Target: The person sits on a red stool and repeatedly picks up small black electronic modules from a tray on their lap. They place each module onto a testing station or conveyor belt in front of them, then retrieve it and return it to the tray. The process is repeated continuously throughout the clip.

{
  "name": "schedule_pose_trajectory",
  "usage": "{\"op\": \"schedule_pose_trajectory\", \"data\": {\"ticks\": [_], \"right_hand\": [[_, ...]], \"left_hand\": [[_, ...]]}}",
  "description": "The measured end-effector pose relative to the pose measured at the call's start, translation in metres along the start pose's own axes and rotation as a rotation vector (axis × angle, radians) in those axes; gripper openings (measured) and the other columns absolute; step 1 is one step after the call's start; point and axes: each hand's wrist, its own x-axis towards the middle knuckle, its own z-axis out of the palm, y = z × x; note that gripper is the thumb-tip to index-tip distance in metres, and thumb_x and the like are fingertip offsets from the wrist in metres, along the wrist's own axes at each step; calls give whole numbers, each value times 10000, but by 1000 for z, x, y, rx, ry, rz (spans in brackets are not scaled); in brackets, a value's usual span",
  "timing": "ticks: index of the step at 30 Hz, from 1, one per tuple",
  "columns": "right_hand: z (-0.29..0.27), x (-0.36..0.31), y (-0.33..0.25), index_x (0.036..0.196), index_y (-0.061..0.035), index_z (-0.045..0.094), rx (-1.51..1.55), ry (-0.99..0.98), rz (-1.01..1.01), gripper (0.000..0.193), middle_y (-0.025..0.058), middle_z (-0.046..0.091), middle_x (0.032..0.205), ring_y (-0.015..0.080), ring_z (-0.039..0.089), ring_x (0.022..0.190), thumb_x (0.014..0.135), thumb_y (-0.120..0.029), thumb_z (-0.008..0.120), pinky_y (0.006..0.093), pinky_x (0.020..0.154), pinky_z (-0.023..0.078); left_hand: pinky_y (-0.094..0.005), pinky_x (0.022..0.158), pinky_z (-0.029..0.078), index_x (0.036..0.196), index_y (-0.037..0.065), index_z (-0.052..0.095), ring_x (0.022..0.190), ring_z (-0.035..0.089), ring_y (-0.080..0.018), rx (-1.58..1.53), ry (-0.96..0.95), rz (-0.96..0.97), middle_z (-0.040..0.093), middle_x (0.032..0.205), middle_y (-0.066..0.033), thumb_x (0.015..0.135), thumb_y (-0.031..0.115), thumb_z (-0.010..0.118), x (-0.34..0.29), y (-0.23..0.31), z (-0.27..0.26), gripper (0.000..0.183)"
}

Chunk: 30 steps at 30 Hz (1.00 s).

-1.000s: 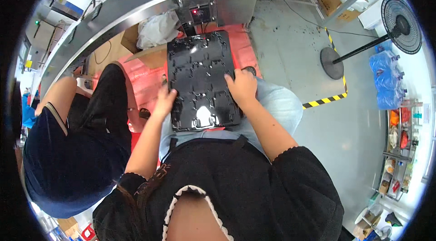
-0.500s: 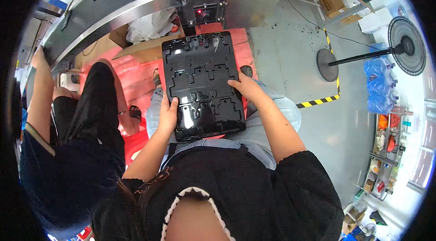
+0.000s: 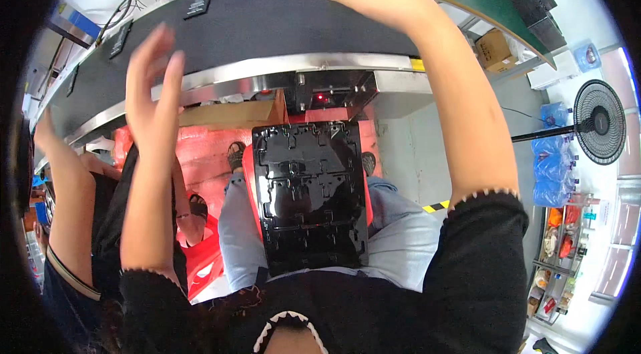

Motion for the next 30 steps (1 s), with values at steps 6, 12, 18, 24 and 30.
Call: {"op": "schedule_pose_trajectory", "data": {"ticks": [6,12,18,24,30], "right_hand": [[59,56,99,1429,-59,414,-181,-467,258,870,223,465,1408,313,450,1309,661,-207,796,382,1103,351],[17,34,22,1392,11,385,-460,-354,261,883,259,472,1249,406,465,1183,625,-213,762,421,1031,396],[-6,-45,-48,1364,10,411,-255,158,32,797,227,468,1254,377,470,1169,674,-197,753,424,1021,391],[-17,-96,-67,1360,-31,462,-114,259,67,821,182,508,1285,348,483,1188,603,-147,756,415,1018,399],[-20,-153,-114,1358,-20,467,43,61,172,847,211,482,1326,374,488,1200,574,-132,766,440,1024,390]], "left_hand": [[-463,1134,251,1492,234,338,1425,261,-379,353,-393,110,264,1527,-263,754,355,780,125,-153,59,869],[-444,1145,237,1484,236,362,1377,363,-361,141,-582,73,429,1457,-193,660,492,807,134,-124,71,971],[-455,1120,287,1465,-5,288,1270,476,-379,247,-350,204,460,1397,-240,656,357,830,107,-69,90,1039],[-379,1120,303,1480,157,361,1292,472,-337,360,-601,118,521,1379,-162,622,451,829,141,-58,143,1020],[-513,1139,220,1421,9,382,1292,446,-347,136,-502,169,481,1376,-227,629,378,832,124,-15,144,983]]}}
